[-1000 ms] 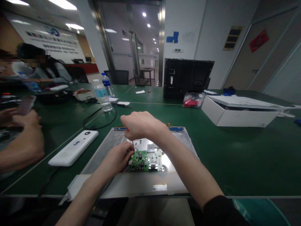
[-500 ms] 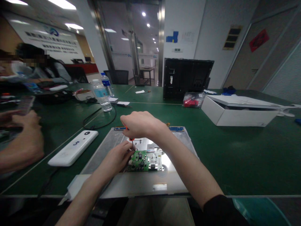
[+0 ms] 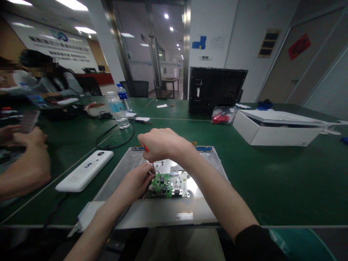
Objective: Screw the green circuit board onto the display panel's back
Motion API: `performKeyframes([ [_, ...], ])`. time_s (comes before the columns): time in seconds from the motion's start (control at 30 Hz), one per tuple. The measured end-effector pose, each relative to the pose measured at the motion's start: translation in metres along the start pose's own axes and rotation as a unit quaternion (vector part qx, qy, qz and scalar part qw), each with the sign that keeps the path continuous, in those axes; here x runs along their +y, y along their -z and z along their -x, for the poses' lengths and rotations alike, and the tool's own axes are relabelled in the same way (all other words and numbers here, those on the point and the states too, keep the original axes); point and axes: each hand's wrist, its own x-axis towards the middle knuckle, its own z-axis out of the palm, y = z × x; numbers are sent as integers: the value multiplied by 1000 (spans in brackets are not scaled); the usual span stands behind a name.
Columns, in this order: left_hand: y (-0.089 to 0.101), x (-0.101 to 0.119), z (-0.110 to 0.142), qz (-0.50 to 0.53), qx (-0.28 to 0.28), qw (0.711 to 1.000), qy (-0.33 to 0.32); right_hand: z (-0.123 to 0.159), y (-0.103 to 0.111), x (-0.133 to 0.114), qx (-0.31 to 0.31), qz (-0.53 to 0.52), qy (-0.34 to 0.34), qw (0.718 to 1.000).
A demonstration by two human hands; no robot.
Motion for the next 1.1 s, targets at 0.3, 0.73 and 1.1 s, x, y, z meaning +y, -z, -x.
performKeyframes([
  [0.3,0,-1,0,-6,5,1000,-13,-2,1,0,-14,-21,-2,1000],
  [0.73,-2,-1,-3,-15,-13,1000,19,-2,0,0,-8,-6,-4,1000],
  [1.1,-1,0,-2,5,-14,1000,16,0,0,0,-8,-2,12,1000],
])
